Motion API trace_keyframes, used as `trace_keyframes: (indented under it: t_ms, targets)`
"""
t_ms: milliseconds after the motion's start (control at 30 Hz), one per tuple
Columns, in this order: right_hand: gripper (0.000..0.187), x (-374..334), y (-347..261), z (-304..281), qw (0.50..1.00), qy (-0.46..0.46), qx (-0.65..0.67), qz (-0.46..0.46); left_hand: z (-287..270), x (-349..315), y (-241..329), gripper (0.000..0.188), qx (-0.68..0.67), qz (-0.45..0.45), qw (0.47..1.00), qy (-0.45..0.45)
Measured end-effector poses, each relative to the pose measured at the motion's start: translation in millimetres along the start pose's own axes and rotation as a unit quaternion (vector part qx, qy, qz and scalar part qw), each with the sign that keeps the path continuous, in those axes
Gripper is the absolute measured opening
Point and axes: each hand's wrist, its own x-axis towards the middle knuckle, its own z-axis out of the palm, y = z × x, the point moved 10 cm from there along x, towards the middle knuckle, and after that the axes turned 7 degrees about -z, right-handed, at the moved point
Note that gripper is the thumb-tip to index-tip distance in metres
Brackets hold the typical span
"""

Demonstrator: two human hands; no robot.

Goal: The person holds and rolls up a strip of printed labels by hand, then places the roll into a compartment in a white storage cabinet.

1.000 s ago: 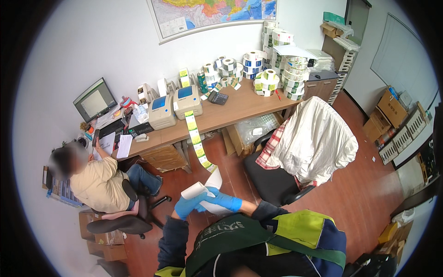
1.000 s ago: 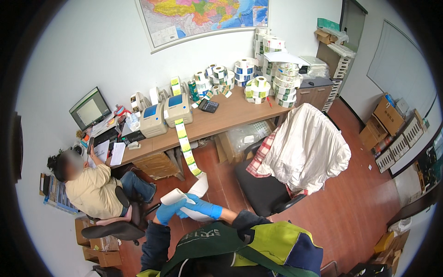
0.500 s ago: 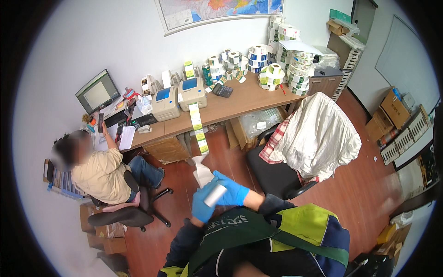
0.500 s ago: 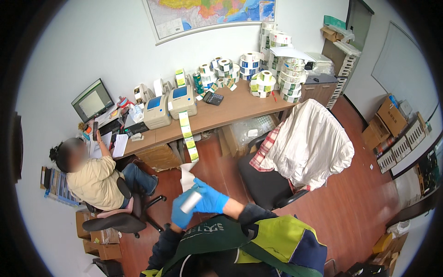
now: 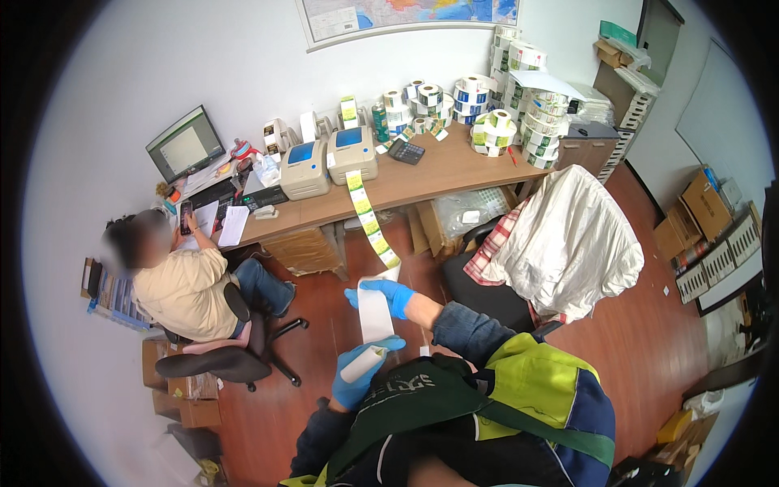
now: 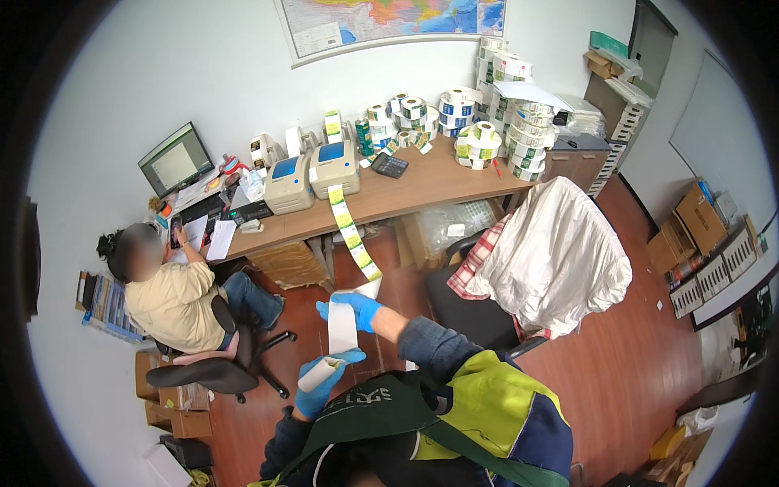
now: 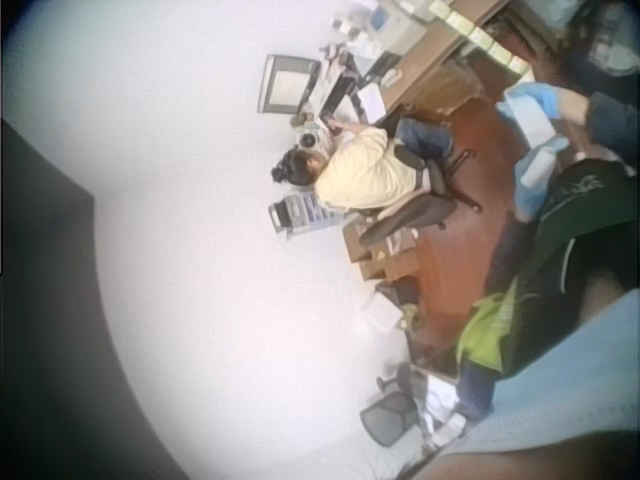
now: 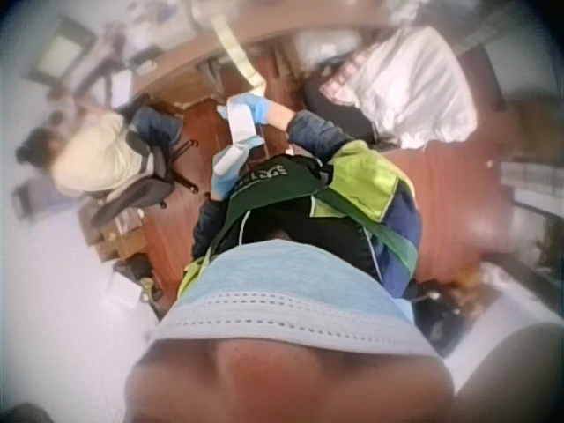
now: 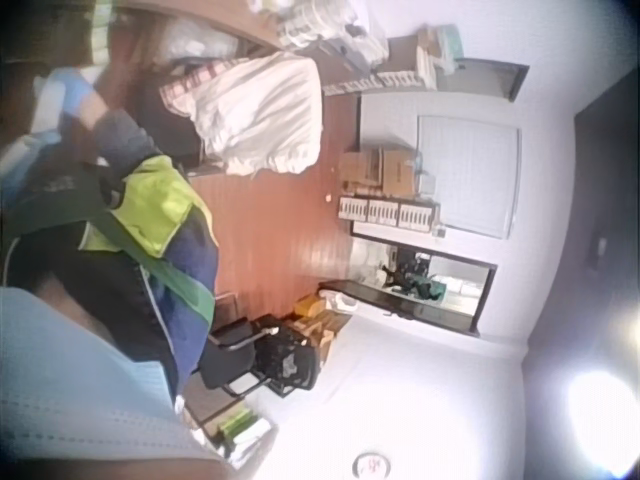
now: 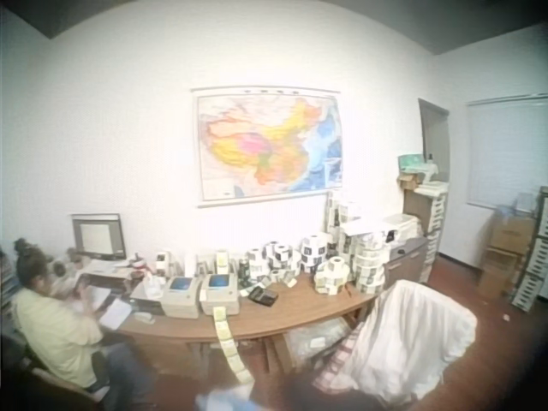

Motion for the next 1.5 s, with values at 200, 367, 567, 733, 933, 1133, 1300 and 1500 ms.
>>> trace_keyframes:
  t_ms: [200, 367, 567, 733, 933, 1133, 1300, 1500]
  targets:
    - [0.046, 38, -24, -24, 0.995, 0.032, 0.088, -0.029, -6, -18, 2, 0.022, -0.032, -0.048, 0.998, 0.030]
    - [0.045, 53, -33, -38, 0.988, 0.050, 0.143, -0.036, -2, -26, -2, 0.023, -0.151, -0.081, 0.985, 0.009]
    - [0.045, 37, -50, -13, 0.988, 0.018, 0.110, -0.106, -9, -40, -13, 0.023, -0.184, -0.127, 0.974, -0.040]
    - [0.040, 10, -56, 21, 0.990, -0.039, 0.010, -0.135, -49, -48, -76, 0.026, -0.221, -0.102, 0.967, 0.079]
    - [0.037, -6, -42, 21, 0.991, -0.023, -0.042, -0.123, -129, -62, -188, 0.043, -0.208, -0.112, 0.935, 0.267]
    - [0.038, -30, -19, 38, 0.967, -0.036, -0.190, -0.163, -171, -62, -201, 0.051, -0.150, -0.110, 0.912, 0.365]
    - [0.038, -42, 16, 50, 0.947, -0.028, -0.280, -0.154, -134, -13, -84, 0.053, -0.001, 0.020, 0.944, 0.330]
    - [0.047, -64, 61, 53, 0.896, -0.102, -0.420, -0.107, -69, 8, 52, 0.051, 0.339, 0.159, 0.869, 0.324]
